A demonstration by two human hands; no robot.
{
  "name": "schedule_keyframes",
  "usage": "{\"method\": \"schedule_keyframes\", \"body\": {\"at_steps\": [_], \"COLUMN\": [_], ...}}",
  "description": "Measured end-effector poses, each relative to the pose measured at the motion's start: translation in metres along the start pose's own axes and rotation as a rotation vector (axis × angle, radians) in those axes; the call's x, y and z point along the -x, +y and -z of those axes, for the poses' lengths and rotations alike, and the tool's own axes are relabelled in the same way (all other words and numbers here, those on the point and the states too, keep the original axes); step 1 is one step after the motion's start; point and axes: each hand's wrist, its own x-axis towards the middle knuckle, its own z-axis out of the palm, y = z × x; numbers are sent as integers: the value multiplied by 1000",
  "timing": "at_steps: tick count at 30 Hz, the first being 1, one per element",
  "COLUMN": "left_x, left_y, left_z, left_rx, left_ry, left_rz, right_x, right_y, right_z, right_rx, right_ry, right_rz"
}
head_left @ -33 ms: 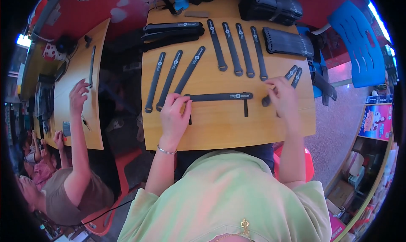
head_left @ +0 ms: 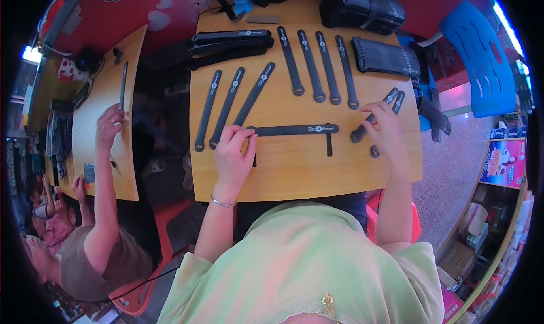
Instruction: Assembling and inspecting small textile straps with buttons or snaps.
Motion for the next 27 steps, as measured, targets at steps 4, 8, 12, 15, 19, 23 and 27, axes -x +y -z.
{"method": "schedule_keyframes", "body": {"at_steps": [4,8,12,15,19,23,27], "left_x": [-4,-6,-7,-9,-7,-7,-12], "left_y": [15,24,35,46,56,65,89], "left_z": [4,-2,-10,-13,-18,-25,-29], "left_rx": [109,184,231,270,330,413,482], "left_ry": [-84,-144,-175,-261,-312,-421,-457], "left_rz": [147,136,115,113,86,52,50], "right_x": [-6,-16,-26,-27,-29,-24,-7], "right_y": [31,35,31,31,31,32,9], "right_z": [23,29,32,32,33,32,32], "right_rx": [155,229,234,283,297,342,363], "right_ry": [-71,-159,-277,-275,-290,-252,-117], "right_rz": [102,167,211,293,326,382,549]}}
